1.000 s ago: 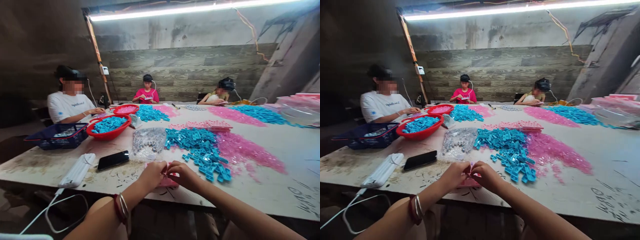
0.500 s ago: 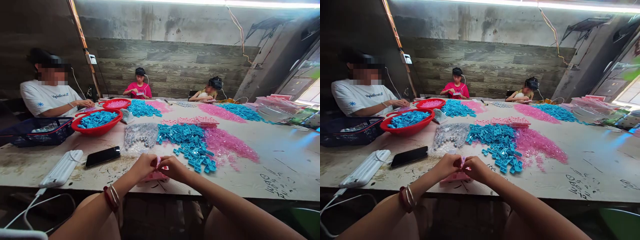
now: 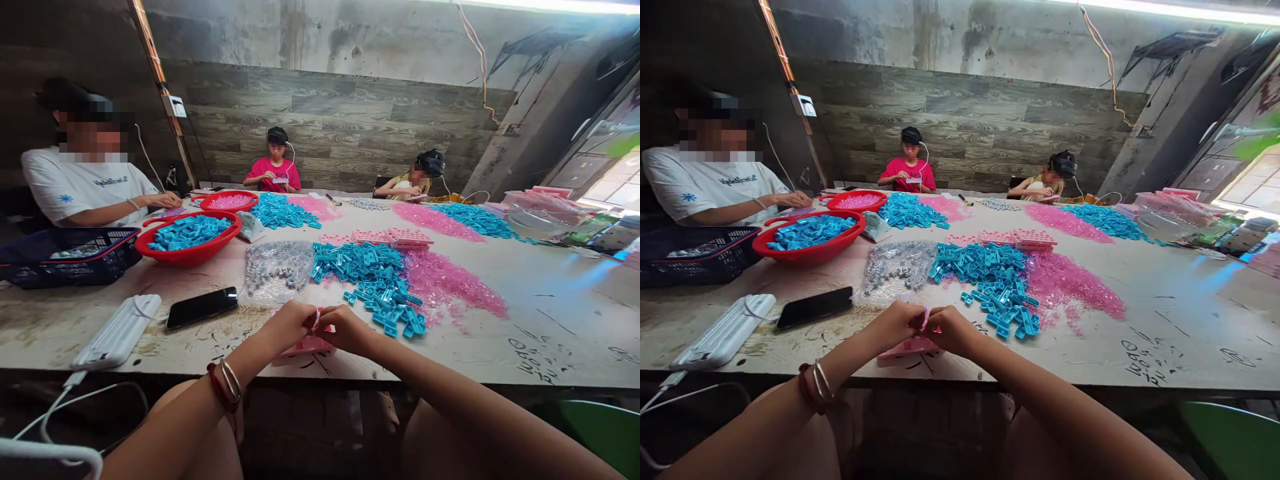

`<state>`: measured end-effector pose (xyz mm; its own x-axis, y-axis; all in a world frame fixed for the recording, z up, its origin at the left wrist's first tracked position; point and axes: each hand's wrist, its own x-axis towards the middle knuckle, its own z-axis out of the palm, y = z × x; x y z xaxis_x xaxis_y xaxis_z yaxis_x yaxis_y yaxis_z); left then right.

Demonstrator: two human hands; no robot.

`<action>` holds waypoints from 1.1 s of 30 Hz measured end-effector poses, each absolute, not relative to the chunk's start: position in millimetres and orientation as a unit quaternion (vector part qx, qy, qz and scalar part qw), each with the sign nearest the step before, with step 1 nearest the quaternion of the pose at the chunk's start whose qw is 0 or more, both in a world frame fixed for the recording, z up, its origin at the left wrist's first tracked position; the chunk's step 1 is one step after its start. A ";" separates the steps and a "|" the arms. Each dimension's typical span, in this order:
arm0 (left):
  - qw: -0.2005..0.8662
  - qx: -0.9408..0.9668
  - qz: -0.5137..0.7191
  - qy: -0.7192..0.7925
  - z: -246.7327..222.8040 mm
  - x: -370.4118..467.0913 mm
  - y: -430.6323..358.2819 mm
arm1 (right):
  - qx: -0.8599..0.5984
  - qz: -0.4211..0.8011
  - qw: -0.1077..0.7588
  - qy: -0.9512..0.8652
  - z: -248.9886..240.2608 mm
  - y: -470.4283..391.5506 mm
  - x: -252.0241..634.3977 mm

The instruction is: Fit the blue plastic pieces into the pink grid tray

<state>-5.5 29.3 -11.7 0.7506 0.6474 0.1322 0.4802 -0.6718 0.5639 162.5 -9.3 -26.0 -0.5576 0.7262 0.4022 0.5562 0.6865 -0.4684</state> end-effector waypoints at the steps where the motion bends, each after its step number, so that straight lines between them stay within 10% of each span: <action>1: 0.258 0.899 0.161 0.314 -11.3 -5.2 29.3 | -0.369 0.146 0.294 -0.869 -25.5 -9.3 162.3; 24: 0.269 0.899 0.144 0.315 -1.9 -9.4 30.9 | -0.374 0.107 0.282 -0.877 -18.9 -17.2 164.6; 33: 0.120 0.850 0.244 0.451 -9.3 -53.7 97.6 | -0.556 0.023 0.348 -0.755 -2.3 -1.0 243.0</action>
